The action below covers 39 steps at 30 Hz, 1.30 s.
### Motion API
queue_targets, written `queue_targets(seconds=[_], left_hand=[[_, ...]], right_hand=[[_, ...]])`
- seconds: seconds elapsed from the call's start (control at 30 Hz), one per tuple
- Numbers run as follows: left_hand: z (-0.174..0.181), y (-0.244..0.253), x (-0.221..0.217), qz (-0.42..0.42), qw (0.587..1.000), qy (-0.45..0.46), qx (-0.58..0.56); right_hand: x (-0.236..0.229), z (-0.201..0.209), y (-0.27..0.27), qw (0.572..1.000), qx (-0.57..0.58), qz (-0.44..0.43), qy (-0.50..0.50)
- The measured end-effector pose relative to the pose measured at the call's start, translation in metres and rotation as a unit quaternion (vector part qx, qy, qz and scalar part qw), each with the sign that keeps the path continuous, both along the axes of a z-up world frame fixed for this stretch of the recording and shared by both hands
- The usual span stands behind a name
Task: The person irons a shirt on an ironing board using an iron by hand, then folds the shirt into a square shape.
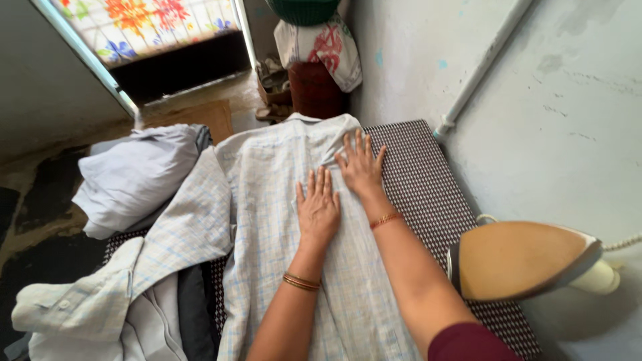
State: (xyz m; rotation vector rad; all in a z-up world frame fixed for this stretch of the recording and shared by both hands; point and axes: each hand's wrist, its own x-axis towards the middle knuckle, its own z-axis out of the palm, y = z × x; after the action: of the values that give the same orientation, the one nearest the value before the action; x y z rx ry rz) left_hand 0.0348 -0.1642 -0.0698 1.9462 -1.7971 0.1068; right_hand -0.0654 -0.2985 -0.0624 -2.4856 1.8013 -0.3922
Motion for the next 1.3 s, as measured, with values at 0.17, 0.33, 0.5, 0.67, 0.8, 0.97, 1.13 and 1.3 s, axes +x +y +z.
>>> queue_targets(seconds=[0.17,0.33,0.5,0.67,0.8,0.97,1.13,1.3], left_hand=[[-0.004,0.002,0.005,0.000,1.000,-0.007,-0.006],[-0.013,0.001,0.013,-0.044,0.998,0.044,-0.002],[-0.006,0.021,0.025,-0.035,0.999,0.012,0.017],[0.003,0.047,0.031,-0.042,0.997,-0.004,0.067],[-0.014,0.060,0.032,-0.025,0.996,0.000,0.082],[-0.027,0.089,0.021,0.011,0.994,0.013,0.107],[0.039,0.188,0.006,-0.007,0.985,-0.004,0.173],[0.106,0.324,0.036,0.076,0.985,-0.120,0.094]], right_hand=[[-0.006,-0.008,0.004,0.999,0.026,-0.020,-0.011],[-0.018,-0.021,0.104,0.998,-0.026,0.034,-0.051],[-0.072,0.002,0.175,0.995,-0.010,0.094,-0.016],[-0.123,0.026,0.259,0.972,-0.009,0.236,-0.004],[-0.161,0.046,0.329,0.924,0.045,0.377,0.041],[-0.197,0.056,0.396,0.900,0.002,0.431,0.064],[-0.214,0.075,0.406,0.869,0.048,0.492,0.001],[-0.163,0.121,0.352,0.902,0.071,0.371,-0.209]])
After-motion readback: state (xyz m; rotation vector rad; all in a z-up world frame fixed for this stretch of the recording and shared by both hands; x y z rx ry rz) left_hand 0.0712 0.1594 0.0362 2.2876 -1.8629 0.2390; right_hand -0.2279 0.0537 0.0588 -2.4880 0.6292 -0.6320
